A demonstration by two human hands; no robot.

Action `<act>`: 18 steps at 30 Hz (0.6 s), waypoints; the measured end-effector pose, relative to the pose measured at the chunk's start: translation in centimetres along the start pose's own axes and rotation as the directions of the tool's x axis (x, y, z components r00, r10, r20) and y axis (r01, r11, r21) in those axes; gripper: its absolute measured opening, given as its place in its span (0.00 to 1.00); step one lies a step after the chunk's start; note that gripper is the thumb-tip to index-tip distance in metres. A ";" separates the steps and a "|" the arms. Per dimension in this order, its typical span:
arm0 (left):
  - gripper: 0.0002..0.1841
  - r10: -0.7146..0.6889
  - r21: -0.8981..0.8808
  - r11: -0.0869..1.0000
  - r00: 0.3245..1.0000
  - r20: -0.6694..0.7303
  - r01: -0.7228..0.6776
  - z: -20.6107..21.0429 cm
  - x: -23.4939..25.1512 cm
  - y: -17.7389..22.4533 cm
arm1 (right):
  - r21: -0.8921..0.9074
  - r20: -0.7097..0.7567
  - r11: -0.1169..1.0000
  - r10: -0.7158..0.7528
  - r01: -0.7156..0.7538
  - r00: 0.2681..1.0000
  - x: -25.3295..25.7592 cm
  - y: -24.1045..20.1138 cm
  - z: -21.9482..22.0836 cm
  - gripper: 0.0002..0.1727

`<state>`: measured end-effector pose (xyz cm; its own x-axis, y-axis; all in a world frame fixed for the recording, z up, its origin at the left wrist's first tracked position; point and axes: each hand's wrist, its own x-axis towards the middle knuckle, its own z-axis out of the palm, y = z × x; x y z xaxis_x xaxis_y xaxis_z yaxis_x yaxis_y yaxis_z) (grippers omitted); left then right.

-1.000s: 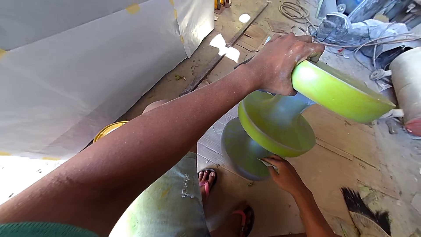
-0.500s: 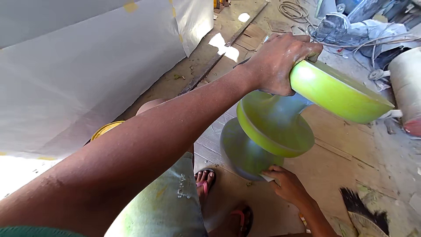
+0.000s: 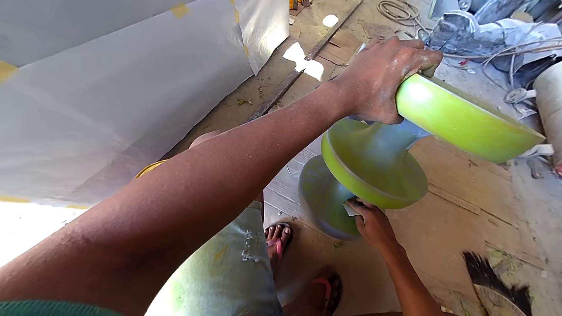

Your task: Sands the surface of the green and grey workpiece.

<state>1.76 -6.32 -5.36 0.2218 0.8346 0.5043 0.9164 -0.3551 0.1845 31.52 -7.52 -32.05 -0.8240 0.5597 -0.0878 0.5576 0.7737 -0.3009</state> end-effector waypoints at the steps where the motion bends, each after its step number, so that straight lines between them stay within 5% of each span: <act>1: 0.37 -0.002 -0.004 1.000 1.000 -0.001 0.002 0.0 0.0 0.0 | 0.024 0.069 1.000 -0.001 -0.001 0.998 0.0 0.0 -0.6 0.23; 9: 0.37 0.001 -0.006 1.000 1.000 0.001 -0.001 -0.1 0.1 -0.1 | 0.179 0.432 0.983 -0.052 -0.029 0.900 -1.3 1.0 -3.7 0.24; 18: 0.36 0.007 -0.013 1.000 1.000 -0.016 -0.007 0.0 0.0 -0.1 | 0.191 0.350 0.981 -0.072 0.004 0.934 -5.8 0.9 -3.3 0.26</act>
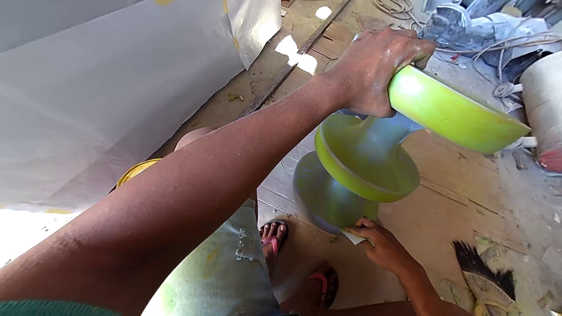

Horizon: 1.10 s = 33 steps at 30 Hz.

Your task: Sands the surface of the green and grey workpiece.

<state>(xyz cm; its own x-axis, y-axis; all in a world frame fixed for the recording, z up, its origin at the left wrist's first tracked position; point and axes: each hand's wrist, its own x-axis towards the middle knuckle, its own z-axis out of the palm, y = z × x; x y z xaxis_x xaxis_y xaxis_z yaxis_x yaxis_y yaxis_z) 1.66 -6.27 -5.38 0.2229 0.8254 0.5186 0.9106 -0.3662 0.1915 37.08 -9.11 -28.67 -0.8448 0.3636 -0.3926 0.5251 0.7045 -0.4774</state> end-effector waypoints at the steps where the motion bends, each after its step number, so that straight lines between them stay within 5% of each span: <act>1: 0.36 0.005 -0.004 1.000 1.000 -0.003 -0.005 0.0 0.0 0.0 | -0.016 -0.018 1.000 -0.002 0.002 1.000 -0.3 0.0 0.3 0.27; 6: 0.36 0.003 0.004 1.000 1.000 -0.002 -0.003 0.0 0.1 -0.5 | -0.001 -0.016 0.999 0.049 -0.049 0.999 -2.8 0.3 2.1 0.25; 9: 0.35 0.011 -0.009 1.000 1.000 -0.013 -0.012 0.1 0.3 -1.5 | 0.237 -0.236 0.971 0.083 -0.025 0.968 -5.1 1.2 3.7 0.22; 13: 0.35 -0.004 -0.066 0.998 1.000 -0.019 0.002 -0.1 0.7 -3.0 | 0.460 -0.483 0.888 0.230 0.021 0.845 -7.5 1.2 4.4 0.18; 23: 0.31 -0.102 -0.028 0.994 0.994 0.033 0.103 -0.2 3.7 -4.6 | 0.656 -0.698 0.727 0.483 0.201 0.529 -6.0 -2.7 4.0 0.13; 28: 0.31 -0.248 0.030 0.969 0.967 0.058 0.246 0.8 6.5 -4.5 | 0.453 -0.768 0.860 0.245 0.233 0.592 -2.3 -7.3 5.6 0.11; 33: 0.34 -0.363 0.078 0.931 0.927 0.093 0.357 1.5 9.2 -3.8 | 0.129 -0.683 0.991 0.068 0.029 0.728 1.0 -9.6 7.8 0.13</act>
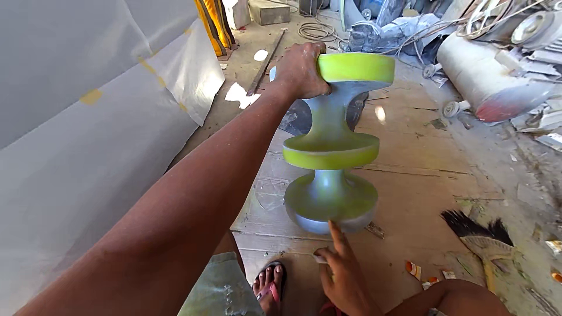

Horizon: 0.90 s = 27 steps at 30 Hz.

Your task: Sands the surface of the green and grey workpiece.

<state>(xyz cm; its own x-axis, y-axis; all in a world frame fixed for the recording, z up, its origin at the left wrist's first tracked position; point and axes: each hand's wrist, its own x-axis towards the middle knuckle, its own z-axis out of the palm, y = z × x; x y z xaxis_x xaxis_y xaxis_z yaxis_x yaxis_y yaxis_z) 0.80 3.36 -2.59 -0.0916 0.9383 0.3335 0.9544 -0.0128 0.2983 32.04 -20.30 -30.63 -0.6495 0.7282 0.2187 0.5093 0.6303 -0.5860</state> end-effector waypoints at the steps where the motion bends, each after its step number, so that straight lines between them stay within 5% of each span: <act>1: 0.34 -0.010 0.006 1.000 1.000 0.005 0.010 0.1 0.4 0.3 | -0.056 0.069 0.998 -0.006 0.010 0.998 -0.2 0.1 0.8 0.12; 4: 0.34 -0.002 0.007 1.000 1.000 0.007 0.002 0.4 1.4 0.6 | -0.130 0.232 0.989 -0.045 0.077 0.972 -0.5 0.8 1.4 0.15; 7: 0.33 0.049 -0.003 0.999 0.999 0.017 -0.049 0.5 2.4 -0.1 | -0.155 0.153 0.987 -0.022 0.046 0.988 -0.5 2.8 1.1 0.17; 14: 0.31 0.075 -0.045 0.996 0.997 0.024 -0.074 0.5 4.1 -3.0 | -0.029 0.001 0.917 0.398 -0.398 0.917 -2.5 6.0 -0.2 0.17; 17: 0.31 0.045 -0.032 0.999 0.998 0.039 -0.044 0.5 4.3 -3.3 | 0.005 -0.035 0.970 0.243 -0.243 0.969 -2.1 5.1 -1.2 0.19; 19: 0.32 0.027 -0.017 1.000 0.999 0.042 -0.027 0.6 4.0 -2.9 | 0.056 0.009 0.965 0.258 -0.258 0.966 -2.0 4.4 -1.5 0.17; 21: 0.34 0.029 -0.012 0.999 0.999 0.022 -0.029 0.6 3.7 -2.6 | 0.213 -0.124 0.940 0.296 -0.266 0.947 -2.2 4.2 -1.8 0.13; 24: 0.52 0.023 -0.017 1.000 1.000 0.007 -0.023 0.5 2.8 -1.7 | 0.440 -0.351 0.884 0.329 -0.155 0.877 -1.2 4.3 -2.8 0.11; 27: 0.69 0.009 0.009 1.000 1.000 -0.006 -0.009 0.3 1.6 -0.4 | 0.611 -0.348 0.780 0.420 -0.136 0.838 -0.2 4.0 -3.2 0.15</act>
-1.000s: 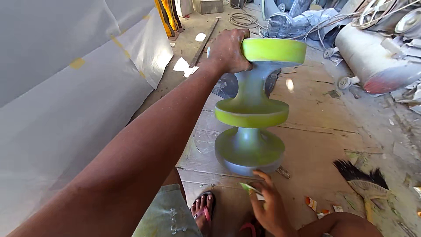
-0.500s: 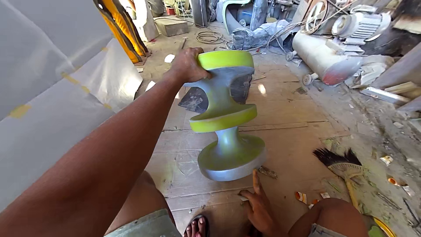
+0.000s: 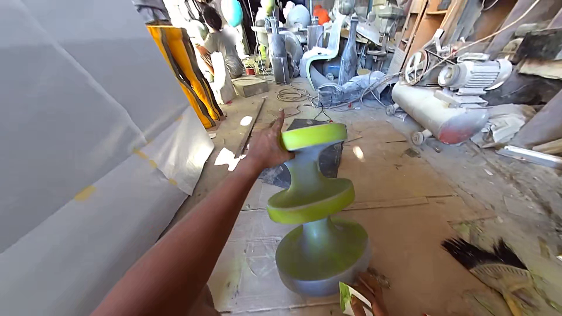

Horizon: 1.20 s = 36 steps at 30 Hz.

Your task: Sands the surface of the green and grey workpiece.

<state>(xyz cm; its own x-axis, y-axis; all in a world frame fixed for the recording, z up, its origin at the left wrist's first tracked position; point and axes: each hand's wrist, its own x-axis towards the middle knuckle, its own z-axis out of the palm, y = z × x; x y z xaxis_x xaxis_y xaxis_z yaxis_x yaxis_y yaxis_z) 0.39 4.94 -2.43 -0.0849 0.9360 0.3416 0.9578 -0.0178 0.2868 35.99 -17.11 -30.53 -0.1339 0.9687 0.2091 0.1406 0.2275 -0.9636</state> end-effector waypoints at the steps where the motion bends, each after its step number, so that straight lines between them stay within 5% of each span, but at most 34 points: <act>1: 0.73 0.008 0.006 1.000 1.000 -0.015 -0.008 0.0 -0.4 0.3 | 0.049 -0.040 0.999 0.005 -0.003 0.999 0.1 -0.1 0.3 0.15; 8: 0.79 0.124 -0.105 0.985 0.987 -0.099 -0.134 -0.1 -3.0 0.3 | 0.193 -0.180 0.949 -0.214 0.248 0.960 8.0 -9.7 -0.1 0.12; 13: 0.78 0.135 -0.161 0.975 0.983 -0.122 -0.153 -0.4 -4.7 1.1 | 0.166 -0.017 0.833 -0.532 0.527 0.846 15.9 -16.2 0.9 0.14; 16: 0.78 0.134 -0.155 0.976 0.981 -0.141 -0.156 -0.5 -6.4 1.9 | -0.016 0.170 0.810 -0.576 0.587 0.800 18.2 -19.0 1.6 0.14; 24: 0.83 0.161 -0.275 0.943 0.980 -0.115 -0.187 -0.9 -9.0 2.5 | -0.447 0.473 0.619 -0.448 0.645 0.758 19.7 -21.0 2.4 0.15; 31: 0.84 0.215 -0.443 0.872 0.976 -0.041 -0.211 -2.0 -9.9 2.1 | -0.675 0.501 0.401 -0.367 0.620 0.783 18.7 -22.4 2.3 0.16; 36: 0.72 0.240 -0.522 0.822 0.970 -0.044 -0.227 -6.0 -13.1 0.8 | -0.755 0.532 0.316 -0.215 0.574 0.819 18.2 -24.2 2.9 0.20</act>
<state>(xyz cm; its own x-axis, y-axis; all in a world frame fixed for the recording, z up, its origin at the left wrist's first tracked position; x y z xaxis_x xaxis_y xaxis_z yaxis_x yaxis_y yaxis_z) 0.64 -9.48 -1.29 0.1358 0.8881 0.4392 0.6634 -0.4108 0.6255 27.34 -5.22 -3.90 -0.6621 0.6911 0.2899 0.7085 0.7033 -0.0586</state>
